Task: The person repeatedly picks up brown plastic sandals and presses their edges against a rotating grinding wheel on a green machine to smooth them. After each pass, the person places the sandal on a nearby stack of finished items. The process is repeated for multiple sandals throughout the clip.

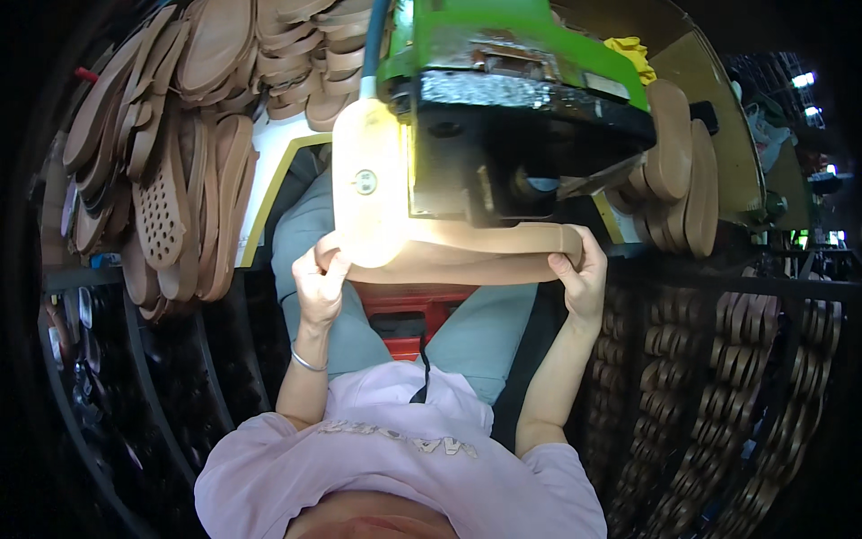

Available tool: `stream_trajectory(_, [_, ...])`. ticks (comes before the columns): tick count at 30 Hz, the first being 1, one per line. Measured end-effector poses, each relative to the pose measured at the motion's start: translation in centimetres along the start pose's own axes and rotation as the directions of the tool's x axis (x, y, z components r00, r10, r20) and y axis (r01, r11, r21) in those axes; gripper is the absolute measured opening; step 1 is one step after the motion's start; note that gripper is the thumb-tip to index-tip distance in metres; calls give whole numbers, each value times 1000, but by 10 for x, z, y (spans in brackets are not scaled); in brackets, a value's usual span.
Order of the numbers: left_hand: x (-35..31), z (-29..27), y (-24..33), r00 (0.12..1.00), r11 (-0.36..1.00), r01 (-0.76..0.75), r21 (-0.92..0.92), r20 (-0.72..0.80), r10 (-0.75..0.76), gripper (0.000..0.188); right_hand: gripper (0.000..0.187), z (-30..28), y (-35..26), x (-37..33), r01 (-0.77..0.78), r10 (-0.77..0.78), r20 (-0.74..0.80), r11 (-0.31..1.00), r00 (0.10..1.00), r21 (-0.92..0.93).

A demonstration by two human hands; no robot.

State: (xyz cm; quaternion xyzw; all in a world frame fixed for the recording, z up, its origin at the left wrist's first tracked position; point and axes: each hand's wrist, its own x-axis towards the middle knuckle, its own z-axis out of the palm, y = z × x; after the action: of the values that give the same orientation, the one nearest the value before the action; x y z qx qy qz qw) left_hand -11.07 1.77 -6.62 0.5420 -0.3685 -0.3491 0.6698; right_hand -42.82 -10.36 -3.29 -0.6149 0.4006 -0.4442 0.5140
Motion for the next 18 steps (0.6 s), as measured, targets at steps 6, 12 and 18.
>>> stream_trajectory(6, [3, 35, 12, 967, 988, -60, 143, 253, 23, 20, 30, -45, 24, -53, -193, 191, -33, 979, 981, -61])
stream_trajectory(12, [-15, 106, -21, 839, 902, 345, -259, 517, -172, 34, 32, -98, 55, -142, -344, 463, -164, 814, 871, 467])
stream_trajectory(18, [-4, 134, -71, 799, 804, 564, -192, 373, -471, 31, 53, -3, 40, -49, -92, 346, -161, 611, 924, 786])
